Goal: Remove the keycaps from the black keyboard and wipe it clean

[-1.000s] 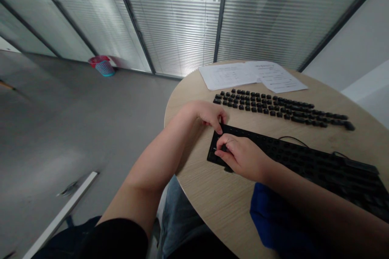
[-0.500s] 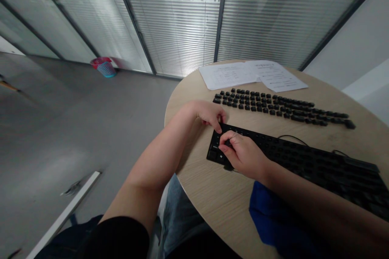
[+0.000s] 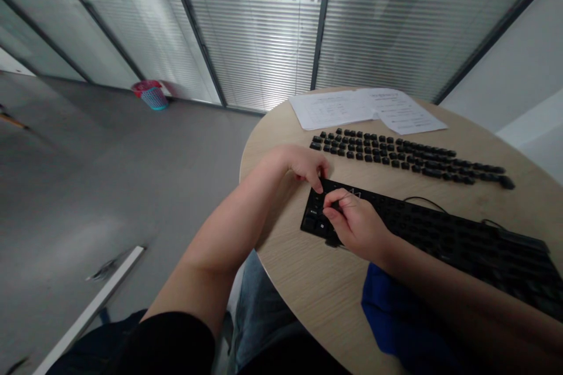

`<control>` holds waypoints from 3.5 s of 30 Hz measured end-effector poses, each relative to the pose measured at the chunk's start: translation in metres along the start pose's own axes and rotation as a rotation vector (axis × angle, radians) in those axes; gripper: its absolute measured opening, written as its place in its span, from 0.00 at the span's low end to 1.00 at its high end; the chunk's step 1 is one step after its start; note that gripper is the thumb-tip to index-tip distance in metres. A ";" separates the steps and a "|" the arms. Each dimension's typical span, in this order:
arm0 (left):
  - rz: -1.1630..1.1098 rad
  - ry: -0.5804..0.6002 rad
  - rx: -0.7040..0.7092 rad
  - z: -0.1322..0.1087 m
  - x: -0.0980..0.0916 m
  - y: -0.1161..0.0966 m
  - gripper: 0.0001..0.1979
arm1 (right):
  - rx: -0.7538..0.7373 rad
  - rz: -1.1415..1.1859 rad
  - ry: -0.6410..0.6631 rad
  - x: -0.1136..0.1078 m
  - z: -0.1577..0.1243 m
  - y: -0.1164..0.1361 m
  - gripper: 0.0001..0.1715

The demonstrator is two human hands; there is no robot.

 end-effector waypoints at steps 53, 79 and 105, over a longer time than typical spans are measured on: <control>-0.153 0.032 0.082 0.005 0.003 0.012 0.26 | 0.080 -0.339 0.434 0.018 0.005 -0.002 0.06; -0.207 0.046 0.144 0.010 0.005 0.011 0.20 | 0.194 -0.276 0.370 0.014 -0.005 -0.002 0.06; -0.219 0.016 0.056 0.007 0.004 0.007 0.14 | 0.342 -0.229 0.375 0.015 -0.004 -0.015 0.07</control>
Point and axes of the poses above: each hand's wrist, its own z-axis towards the middle knuckle, its own x-axis out of the palm, y = z × x, the point moved 9 cm from there along z, towards the middle knuckle, and after that the axes turned 9 degrees about -y, right-handed, at the moved point
